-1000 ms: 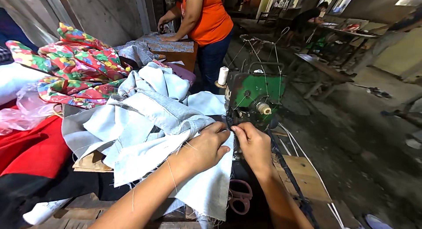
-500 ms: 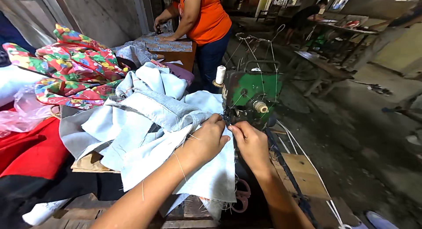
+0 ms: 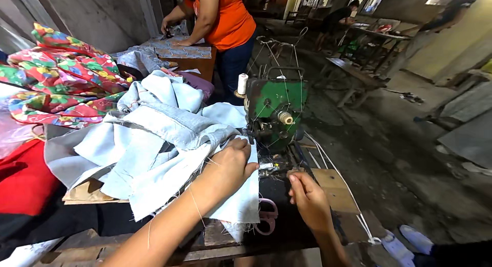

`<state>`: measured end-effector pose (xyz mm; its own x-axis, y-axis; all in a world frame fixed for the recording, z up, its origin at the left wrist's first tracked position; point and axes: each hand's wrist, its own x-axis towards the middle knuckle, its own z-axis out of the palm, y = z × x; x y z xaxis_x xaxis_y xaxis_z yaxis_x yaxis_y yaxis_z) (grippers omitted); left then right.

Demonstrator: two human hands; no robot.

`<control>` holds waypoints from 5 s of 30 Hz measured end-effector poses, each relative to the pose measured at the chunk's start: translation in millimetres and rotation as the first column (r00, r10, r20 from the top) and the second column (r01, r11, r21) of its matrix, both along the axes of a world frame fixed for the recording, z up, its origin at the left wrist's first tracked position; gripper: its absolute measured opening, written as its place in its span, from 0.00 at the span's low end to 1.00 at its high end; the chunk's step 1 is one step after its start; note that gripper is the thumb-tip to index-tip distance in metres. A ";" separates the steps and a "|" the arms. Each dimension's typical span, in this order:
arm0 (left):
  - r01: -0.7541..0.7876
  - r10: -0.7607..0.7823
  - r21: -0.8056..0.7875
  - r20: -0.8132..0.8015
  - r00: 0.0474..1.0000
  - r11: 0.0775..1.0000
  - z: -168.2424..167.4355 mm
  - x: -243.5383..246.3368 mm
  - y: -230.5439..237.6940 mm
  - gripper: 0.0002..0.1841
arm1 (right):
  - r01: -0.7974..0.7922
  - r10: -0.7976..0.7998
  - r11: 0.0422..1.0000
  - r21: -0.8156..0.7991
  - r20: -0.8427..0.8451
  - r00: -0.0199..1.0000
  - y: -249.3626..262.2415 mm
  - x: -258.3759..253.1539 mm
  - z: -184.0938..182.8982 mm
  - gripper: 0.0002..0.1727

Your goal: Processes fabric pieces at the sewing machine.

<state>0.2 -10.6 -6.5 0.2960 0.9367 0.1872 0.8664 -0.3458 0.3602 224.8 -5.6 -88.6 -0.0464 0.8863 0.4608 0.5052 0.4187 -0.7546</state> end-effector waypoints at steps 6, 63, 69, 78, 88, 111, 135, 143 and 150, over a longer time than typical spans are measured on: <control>-0.034 0.033 -0.092 -0.010 0.999 0.995 7.2 2.2 -0.6 0.29 | -0.002 0.002 1.000 -0.024 0.008 1.000 -12.5 -7.7 -4.1 0.15; -0.206 0.056 0.578 0.266 0.962 0.789 -57.1 16.0 -35.2 0.30 | -0.371 0.326 0.815 0.445 0.178 0.928 15.1 -45.4 30.5 0.13; 0.015 -0.086 0.545 0.105 0.991 0.838 -50.7 -16.0 -25.4 0.19 | -0.390 0.348 0.808 0.442 0.176 0.921 22.4 -43.9 28.4 0.13; 0.204 -0.239 0.495 0.007 0.971 0.845 -41.0 -29.8 -12.9 0.18 | -0.477 0.419 0.760 0.442 0.228 0.879 28.3 -38.2 22.5 0.13; 0.317 -0.304 0.250 -0.090 0.949 0.915 -14.3 -36.0 -10.7 0.19 | -0.468 0.387 0.756 0.458 0.263 0.884 34.1 -38.9 22.6 0.11; 0.374 -0.407 0.286 0.062 0.912 0.882 -17.7 -41.1 2.8 0.20 | -0.445 0.284 0.791 0.420 0.391 0.875 27.0 -31.8 27.2 0.18; 0.399 -0.392 -0.012 0.160 0.906 0.917 2.3 -53.7 19.1 0.22 | -0.406 0.254 0.826 0.391 0.384 0.888 24.6 -37.9 28.6 0.21; 0.080 -0.112 0.117 0.302 0.947 0.990 -11.8 -19.3 14.4 0.22 | -0.415 0.273 0.839 0.353 0.385 0.881 29.3 -37.4 28.6 0.22; -0.016 0.026 -0.039 0.280 0.960 0.999 -6.0 -15.5 19.2 0.13 | -0.400 0.272 0.850 0.342 0.363 0.891 34.8 -39.4 26.9 0.25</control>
